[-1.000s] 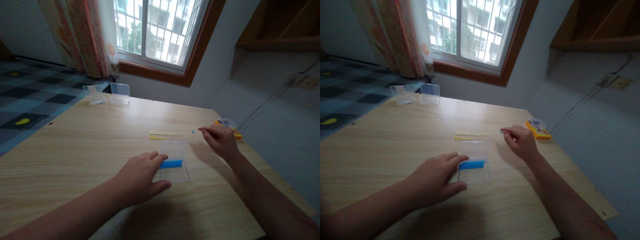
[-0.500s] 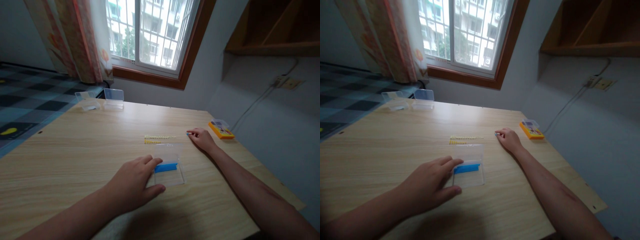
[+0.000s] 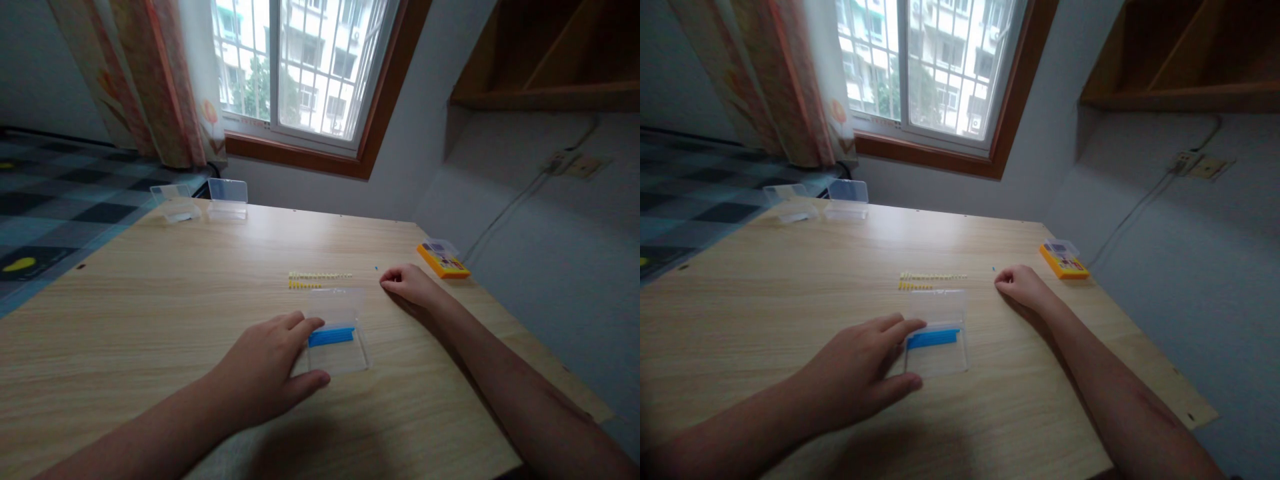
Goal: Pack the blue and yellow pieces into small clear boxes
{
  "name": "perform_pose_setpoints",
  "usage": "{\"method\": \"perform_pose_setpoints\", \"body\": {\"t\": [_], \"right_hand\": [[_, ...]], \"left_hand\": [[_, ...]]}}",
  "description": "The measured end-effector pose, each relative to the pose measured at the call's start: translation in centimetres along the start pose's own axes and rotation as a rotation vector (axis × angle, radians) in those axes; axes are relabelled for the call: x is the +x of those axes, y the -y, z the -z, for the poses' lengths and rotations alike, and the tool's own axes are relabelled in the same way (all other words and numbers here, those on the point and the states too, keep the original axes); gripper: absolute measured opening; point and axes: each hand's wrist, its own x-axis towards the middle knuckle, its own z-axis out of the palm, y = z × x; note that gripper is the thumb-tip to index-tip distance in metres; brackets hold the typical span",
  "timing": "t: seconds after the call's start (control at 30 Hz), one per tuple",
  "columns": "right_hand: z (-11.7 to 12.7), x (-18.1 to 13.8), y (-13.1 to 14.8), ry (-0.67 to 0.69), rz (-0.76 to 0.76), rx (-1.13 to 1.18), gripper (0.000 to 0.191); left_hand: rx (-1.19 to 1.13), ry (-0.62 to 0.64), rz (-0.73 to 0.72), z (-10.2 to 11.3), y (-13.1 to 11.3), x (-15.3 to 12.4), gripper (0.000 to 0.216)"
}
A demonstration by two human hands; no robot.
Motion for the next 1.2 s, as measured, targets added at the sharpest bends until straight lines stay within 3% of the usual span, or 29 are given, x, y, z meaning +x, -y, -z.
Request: {"method": "perform_pose_setpoints", "body": {"t": [0.2,0.3,0.37,0.5,0.7,1.2], "right_hand": [[3.1,-2.5,3.2,0.110,0.008,0.047,0.020],[3.9,-5.3,6.8,0.286,0.230,0.147,0.017],[3.4,-7.0,9.2,0.388,0.350,0.199,0.016],[0.9,-8.8,12.2,0.331,0.360,0.105,0.018],[-0.3,-8.5,12.4,0.268,0.326,-0.003,0.018],[1.4,-9.5,12.0,0.304,0.390,-0.075,0.022]], "left_hand": [[0.003,-0.006,0.001,-0.1,0.0,-0.1,0.057],[-0.004,-0.006,0.001,-0.1,0.0,0.0,0.058],[-0.008,-0.005,0.000,-0.2,0.0,0.0,0.059],[0.007,-0.012,-0.008,-0.3,0.1,0.0,0.059],[-0.009,-0.022,-0.017,-0.2,0.1,0.0,0.059],[-0.005,-0.017,-0.011,-0.4,0.0,-0.1,0.058]]}}
